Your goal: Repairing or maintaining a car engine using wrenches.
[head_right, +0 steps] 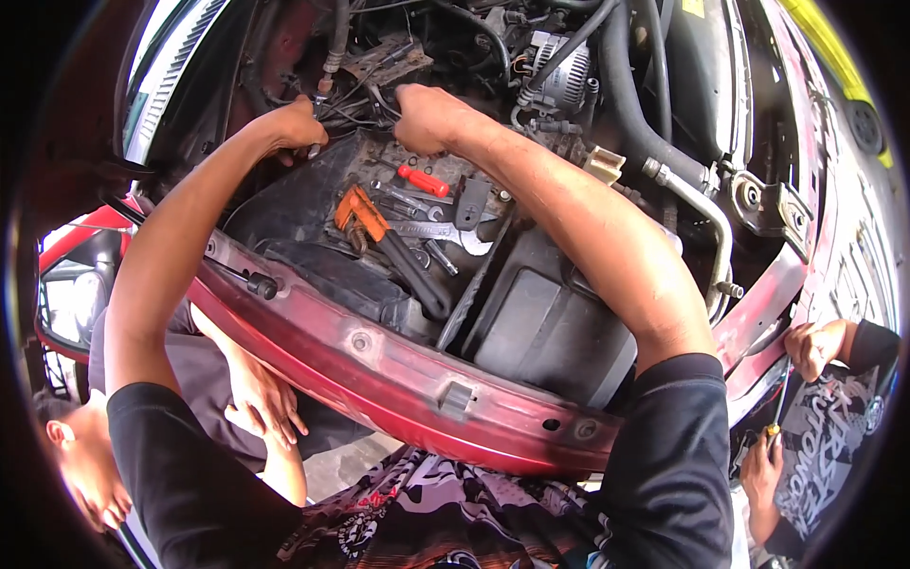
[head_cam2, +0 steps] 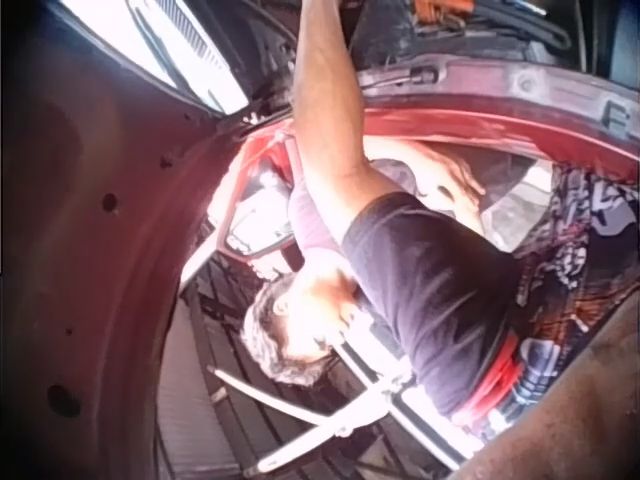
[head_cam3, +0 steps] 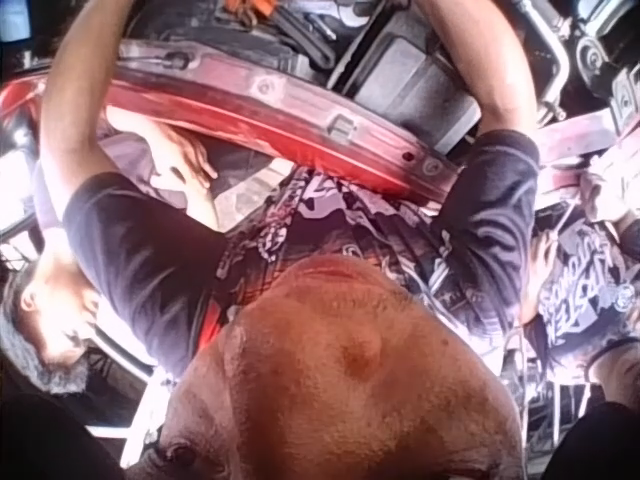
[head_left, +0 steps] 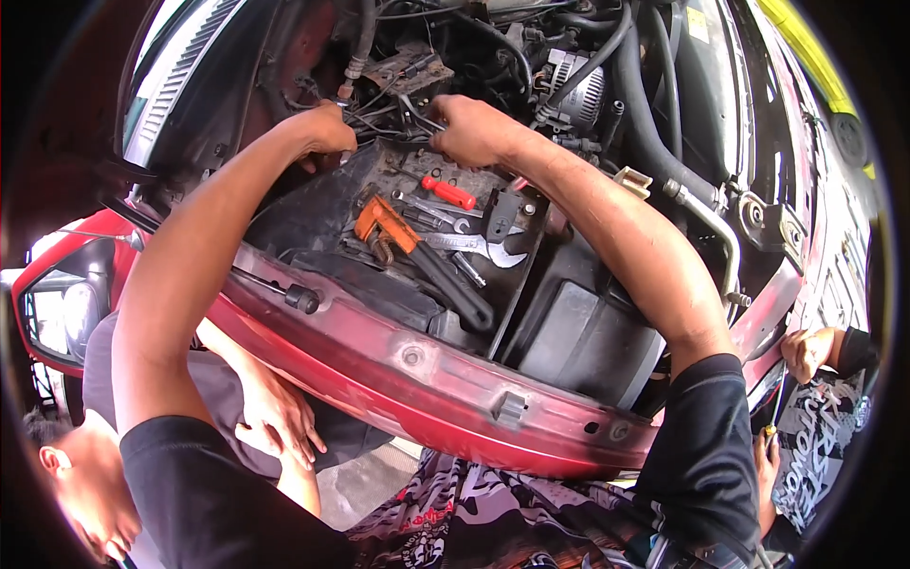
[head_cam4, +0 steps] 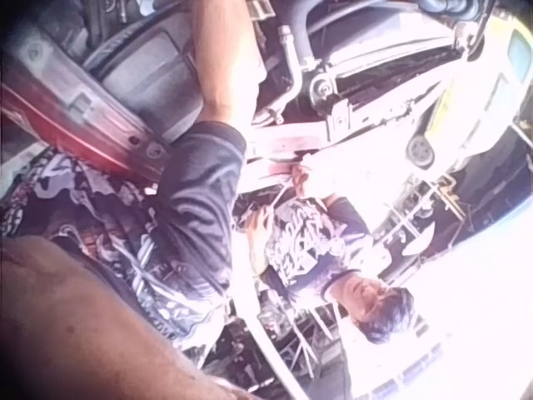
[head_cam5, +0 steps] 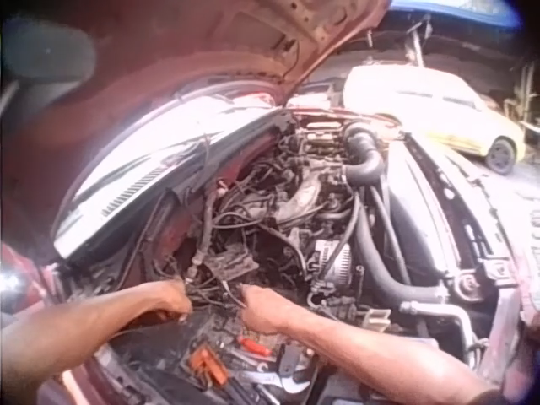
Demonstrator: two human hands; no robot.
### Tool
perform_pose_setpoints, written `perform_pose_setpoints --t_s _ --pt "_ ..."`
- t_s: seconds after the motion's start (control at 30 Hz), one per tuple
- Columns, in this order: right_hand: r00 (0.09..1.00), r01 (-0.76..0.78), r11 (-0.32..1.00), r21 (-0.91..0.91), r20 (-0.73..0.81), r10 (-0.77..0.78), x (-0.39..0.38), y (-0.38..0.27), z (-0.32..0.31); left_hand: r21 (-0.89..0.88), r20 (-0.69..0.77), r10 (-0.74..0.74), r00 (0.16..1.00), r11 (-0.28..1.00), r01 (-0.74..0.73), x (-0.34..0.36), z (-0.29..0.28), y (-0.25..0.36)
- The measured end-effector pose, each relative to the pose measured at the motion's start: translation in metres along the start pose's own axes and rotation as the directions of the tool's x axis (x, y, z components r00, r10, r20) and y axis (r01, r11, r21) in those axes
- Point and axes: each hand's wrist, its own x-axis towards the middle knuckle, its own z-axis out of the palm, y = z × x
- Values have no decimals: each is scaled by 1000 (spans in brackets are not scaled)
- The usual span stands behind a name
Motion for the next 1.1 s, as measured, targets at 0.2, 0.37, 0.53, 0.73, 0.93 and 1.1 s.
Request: perform_pose_setpoints --t_s 0.2,0.37,0.53,0.73,0.93,1.1 --pt "924 198 965 -173 -295 -242 45 6 16 150 23 95 995 984 -98 9 -9 8" --pt "974 71 982 -174 -198 -105 42 -31 45 168 76 92 993 980 -104 22 -15 -11" --pt "984 -49 996 -77 -176 35 36 -54 53 171 106 144 984 972 -161 16 -16 0" --pt "968 -182 979 94 -158 195 45 -60 55 164 94 78 992 982 -93 11 -22 -1" --pt "976 -170 970 172 -105 189 73 -55 31 156 100 25 995 987 -40 -3 -22 14" --pt "980 -189 977 104 -48 194 74 -48 49 164 90 23 996 986 -37 -5 -22 14"
